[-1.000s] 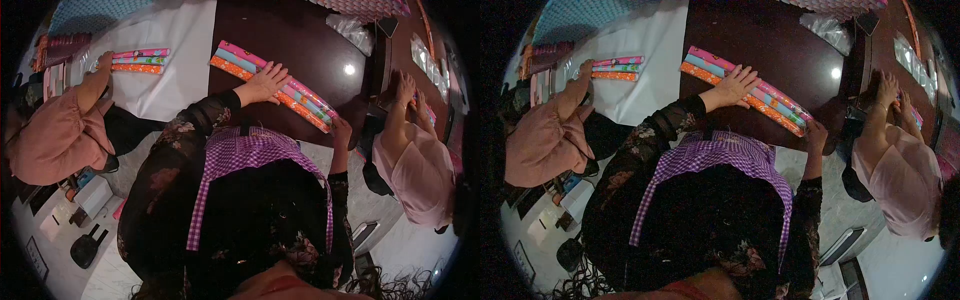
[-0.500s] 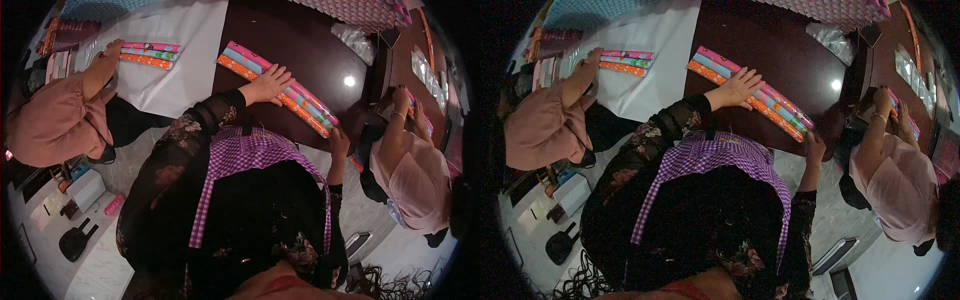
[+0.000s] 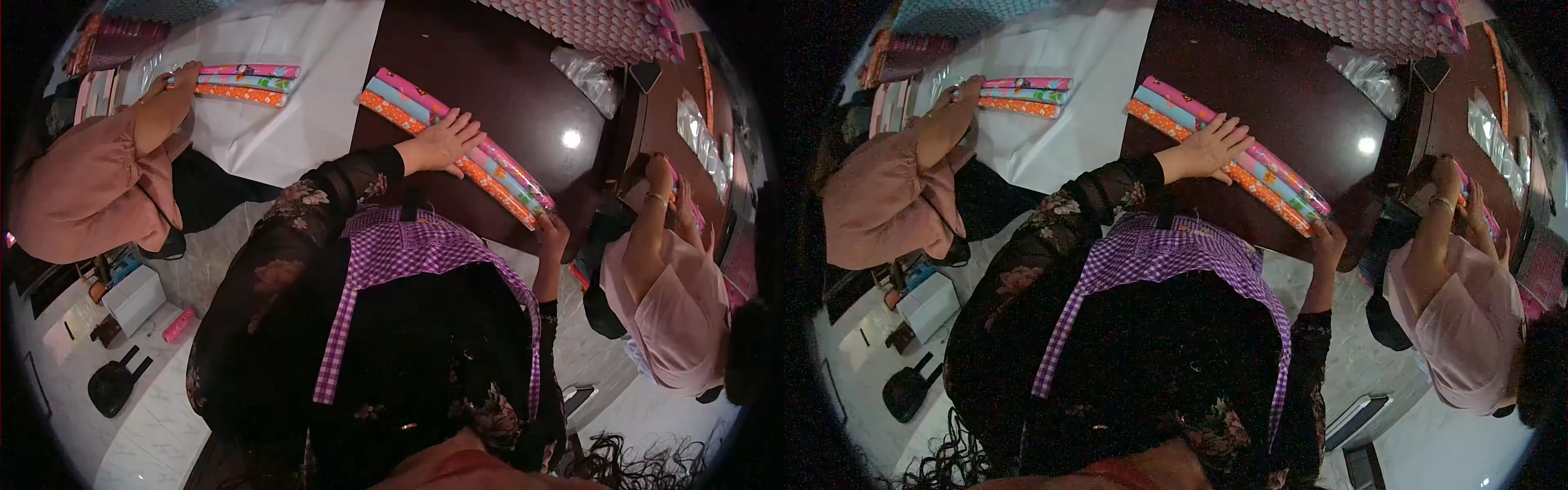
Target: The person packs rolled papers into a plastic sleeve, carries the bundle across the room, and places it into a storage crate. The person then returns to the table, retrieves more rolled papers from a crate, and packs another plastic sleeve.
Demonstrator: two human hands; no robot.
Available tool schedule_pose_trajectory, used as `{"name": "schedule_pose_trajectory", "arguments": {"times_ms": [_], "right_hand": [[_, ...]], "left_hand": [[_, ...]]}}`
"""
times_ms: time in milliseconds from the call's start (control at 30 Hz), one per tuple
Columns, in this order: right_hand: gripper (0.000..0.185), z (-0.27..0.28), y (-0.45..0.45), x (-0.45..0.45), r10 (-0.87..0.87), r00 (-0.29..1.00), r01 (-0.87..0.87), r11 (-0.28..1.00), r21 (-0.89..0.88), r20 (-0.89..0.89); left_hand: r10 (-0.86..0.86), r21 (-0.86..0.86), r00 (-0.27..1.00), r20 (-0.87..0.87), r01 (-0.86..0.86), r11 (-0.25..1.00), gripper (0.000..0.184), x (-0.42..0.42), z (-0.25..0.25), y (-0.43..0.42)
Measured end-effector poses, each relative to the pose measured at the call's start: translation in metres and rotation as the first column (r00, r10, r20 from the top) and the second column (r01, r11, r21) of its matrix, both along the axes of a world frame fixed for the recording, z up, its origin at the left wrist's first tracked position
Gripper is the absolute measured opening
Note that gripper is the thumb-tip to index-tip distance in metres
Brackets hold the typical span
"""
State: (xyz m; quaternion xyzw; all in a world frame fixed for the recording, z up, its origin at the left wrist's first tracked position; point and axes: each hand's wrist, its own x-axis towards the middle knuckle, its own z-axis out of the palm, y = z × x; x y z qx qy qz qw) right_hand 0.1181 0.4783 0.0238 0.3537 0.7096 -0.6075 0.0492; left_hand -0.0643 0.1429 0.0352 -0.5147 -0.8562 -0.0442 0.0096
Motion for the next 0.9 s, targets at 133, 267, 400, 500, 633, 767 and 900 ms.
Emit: {"name": "schedule_pose_trajectory", "arguments": {"times_ms": [133, 267, 400, 500, 633, 767, 900], "right_hand": [[0.02, -0.008, 0.011, 0.004, 0.12, 0.992, -0.119, 0.992, 0.035, -0.029], [0.022, 0.029, -0.014, -0.001, 0.052, 0.999, -0.051, 0.994, -0.092, 0.015], [0.02, 0.033, -0.01, 0.011, 0.072, 0.996, -0.07, 0.997, -0.038, 0.047], [0.019, 0.009, 0.003, 0.029, 0.167, 0.969, -0.163, 0.986, -0.034, 0.183], [0.02, -0.002, -0.004, 0.021, 0.181, 0.974, -0.196, 0.975, 0.105, 0.134], [0.02, -0.001, -0.009, 0.02, 0.209, 0.975, -0.218, 0.968, 0.123, 0.081], [0.017, -0.005, -0.002, 0.024, 0.221, 0.973, -0.227, 0.966, 0.122, 0.064]], "left_hand": [[0.01, 0.003, 1.0, 0.008, -0.01, 1.0, 0.099, 0.003, 0.002, 0.0], [0.008, 0.032, 1.0, -0.003, -0.008, 0.999, 0.099, 0.003, -0.004, -0.005], [0.011, -0.01, 0.999, 0.048, -0.011, 1.0, 0.1, 0.005, 0.0, -0.002], [0.022, -0.062, 0.995, 0.099, -0.016, 0.998, 0.101, 0.005, 0.006, -0.003], [0.014, -0.047, 0.997, 0.082, -0.01, 0.999, 0.099, 0.004, 0.001, -0.002], [0.032, -0.057, 0.995, 0.099, -0.027, 0.998, 0.097, 0.006, 0.005, 0.002], [0.029, -0.08, 0.993, 0.114, -0.02, 0.997, 0.1, 0.004, 0.004, 0.005]]}}
